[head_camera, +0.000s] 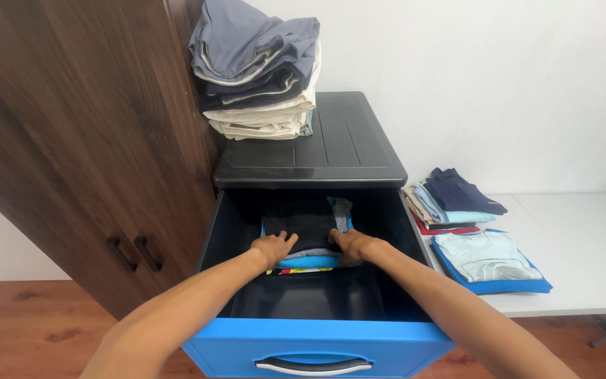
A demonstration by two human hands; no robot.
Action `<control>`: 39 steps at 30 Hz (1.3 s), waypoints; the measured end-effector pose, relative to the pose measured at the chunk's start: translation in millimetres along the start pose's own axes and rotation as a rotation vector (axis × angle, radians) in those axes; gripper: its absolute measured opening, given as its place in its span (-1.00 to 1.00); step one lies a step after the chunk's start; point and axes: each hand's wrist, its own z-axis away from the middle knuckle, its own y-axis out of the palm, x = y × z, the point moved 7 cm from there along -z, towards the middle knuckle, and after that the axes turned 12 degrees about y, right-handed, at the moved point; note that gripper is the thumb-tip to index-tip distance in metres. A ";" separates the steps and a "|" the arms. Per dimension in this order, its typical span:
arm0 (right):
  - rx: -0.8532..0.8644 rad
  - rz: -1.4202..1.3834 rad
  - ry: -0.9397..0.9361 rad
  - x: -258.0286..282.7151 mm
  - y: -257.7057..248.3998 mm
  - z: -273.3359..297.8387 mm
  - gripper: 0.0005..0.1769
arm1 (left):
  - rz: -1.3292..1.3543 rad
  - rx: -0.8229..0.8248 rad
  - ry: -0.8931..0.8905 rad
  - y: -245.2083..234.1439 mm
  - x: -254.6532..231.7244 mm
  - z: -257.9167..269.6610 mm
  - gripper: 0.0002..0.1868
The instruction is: The person organizes clothes by picking up stacks of folded shirts and trousers from a table and a cabinet top and placing them into different drawers of a blue plastic storage unit.
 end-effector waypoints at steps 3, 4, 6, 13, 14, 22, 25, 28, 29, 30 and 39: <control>0.032 -0.021 0.062 -1.6 1.8 -0.8 -0.06 | -0.073 -0.078 0.032 19.5 16.9 -21.2 -0.06; 0.033 -0.023 0.062 -1.4 1.4 1.8 -0.06 | -0.073 -0.093 0.021 21.1 14.6 -19.8 -0.16; 0.051 -0.045 0.052 -0.2 -5.5 7.0 -0.08 | -0.086 -0.040 -0.017 10.2 10.3 -9.1 -0.06; -0.058 -0.037 -0.070 -10.7 -42.9 41.6 -0.36 | 0.149 0.175 -0.060 -84.5 -39.5 53.2 -0.16; -0.121 -0.109 -0.170 -11.2 -50.3 54.0 -0.42 | 0.146 0.184 -0.053 -98.1 -48.6 64.2 -0.16; -0.407 -0.503 -0.295 -74.7 -69.2 165.7 -0.71 | 0.584 -0.581 0.468 -237.5 -190.4 130.9 -0.56; -0.593 -0.479 -0.316 -120.4 -60.5 192.5 -0.65 | 0.688 -0.752 0.587 -265.0 -241.3 118.0 -0.62; -0.701 -0.656 -0.466 -172.4 -56.7 213.0 -0.50 | 0.767 -0.835 0.636 -281.5 -286.8 85.0 -0.61; -0.689 -0.687 -0.364 -198.6 -51.3 212.4 -0.50 | 0.799 -0.863 0.635 -283.3 -300.7 72.4 -0.60; -0.672 -0.717 -0.266 -225.4 -45.7 211.2 -0.50 | 0.803 -0.858 0.645 -284.4 -316.1 58.1 -0.60; -0.566 -0.670 0.006 -450.2 33.5 196.2 -0.55 | 0.598 -0.993 0.276 -270.3 -404.3 -60.5 -0.42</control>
